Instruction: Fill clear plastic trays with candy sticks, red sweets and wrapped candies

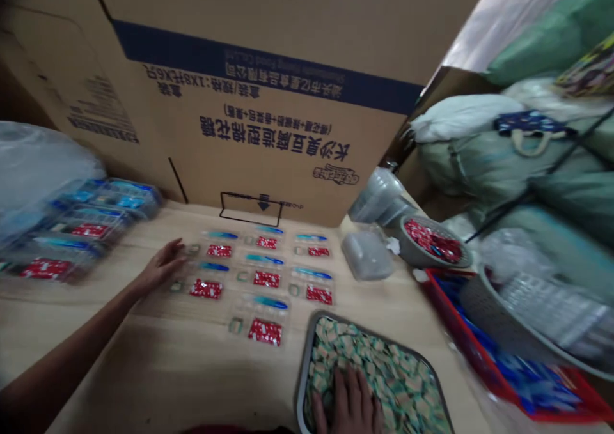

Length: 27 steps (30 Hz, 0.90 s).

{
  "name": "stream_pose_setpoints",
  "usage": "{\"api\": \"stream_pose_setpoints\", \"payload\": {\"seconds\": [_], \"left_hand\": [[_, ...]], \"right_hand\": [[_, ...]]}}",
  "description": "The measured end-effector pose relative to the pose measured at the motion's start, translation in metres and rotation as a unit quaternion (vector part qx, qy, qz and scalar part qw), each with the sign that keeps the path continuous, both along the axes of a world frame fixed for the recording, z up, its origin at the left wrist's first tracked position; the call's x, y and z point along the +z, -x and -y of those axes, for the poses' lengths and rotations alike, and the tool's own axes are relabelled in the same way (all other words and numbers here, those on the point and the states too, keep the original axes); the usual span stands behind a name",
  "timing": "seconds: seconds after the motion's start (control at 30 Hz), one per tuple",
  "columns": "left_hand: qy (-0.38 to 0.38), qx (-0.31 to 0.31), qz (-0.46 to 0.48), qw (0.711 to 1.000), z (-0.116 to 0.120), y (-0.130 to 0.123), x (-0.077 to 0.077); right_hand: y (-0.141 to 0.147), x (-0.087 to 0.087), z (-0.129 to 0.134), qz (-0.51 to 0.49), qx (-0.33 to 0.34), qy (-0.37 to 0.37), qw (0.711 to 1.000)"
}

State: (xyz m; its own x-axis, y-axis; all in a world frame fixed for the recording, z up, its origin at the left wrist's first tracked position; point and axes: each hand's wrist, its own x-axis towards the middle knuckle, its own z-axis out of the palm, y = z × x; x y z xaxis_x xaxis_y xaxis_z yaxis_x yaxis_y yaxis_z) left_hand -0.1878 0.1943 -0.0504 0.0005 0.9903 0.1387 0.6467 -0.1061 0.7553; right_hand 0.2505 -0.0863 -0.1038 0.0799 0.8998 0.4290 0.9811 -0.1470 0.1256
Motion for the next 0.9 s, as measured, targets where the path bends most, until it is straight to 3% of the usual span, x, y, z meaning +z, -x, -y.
{"api": "stream_pose_setpoints", "payload": {"seconds": [0.07, 0.13, 0.27, 0.37, 0.5, 0.67, 0.77, 0.9], "left_hand": [[-0.023, 0.022, -0.023, 0.999, 0.019, -0.007, 0.011], [-0.071, 0.006, -0.062, 0.996, 0.049, -0.020, 0.019], [-0.119, -0.139, -0.124, 0.975, 0.119, -0.070, 0.020], [-0.116, -0.259, -0.182, 0.941, 0.150, -0.114, 0.009], [-0.107, -0.313, -0.252, 0.909, 0.166, -0.146, -0.009], [-0.116, -0.312, -0.287, 0.898, 0.183, -0.137, -0.028], [-0.102, -0.307, -0.270, 0.907, 0.190, -0.128, -0.027], [-0.076, -0.308, -0.243, 0.917, 0.178, -0.134, -0.010]], "right_hand": [[-0.009, 0.008, -0.004, 0.003, 0.009, 0.004, 1.000], [-0.025, 0.013, -0.006, -0.005, 0.001, -0.001, 1.000], [-0.053, 0.027, -0.010, -0.032, -0.041, -0.005, 0.999], [-0.057, 0.045, -0.024, -0.058, -0.040, 0.002, 0.998], [-0.037, 0.068, -0.069, -0.133, 0.072, 0.032, 0.988], [-0.015, 0.081, -0.145, -0.203, 0.171, 0.164, 0.950], [-0.018, 0.082, -0.179, -0.213, 0.177, 0.243, 0.930], [-0.027, 0.081, -0.205, -0.207, 0.179, 0.301, 0.913]]}}
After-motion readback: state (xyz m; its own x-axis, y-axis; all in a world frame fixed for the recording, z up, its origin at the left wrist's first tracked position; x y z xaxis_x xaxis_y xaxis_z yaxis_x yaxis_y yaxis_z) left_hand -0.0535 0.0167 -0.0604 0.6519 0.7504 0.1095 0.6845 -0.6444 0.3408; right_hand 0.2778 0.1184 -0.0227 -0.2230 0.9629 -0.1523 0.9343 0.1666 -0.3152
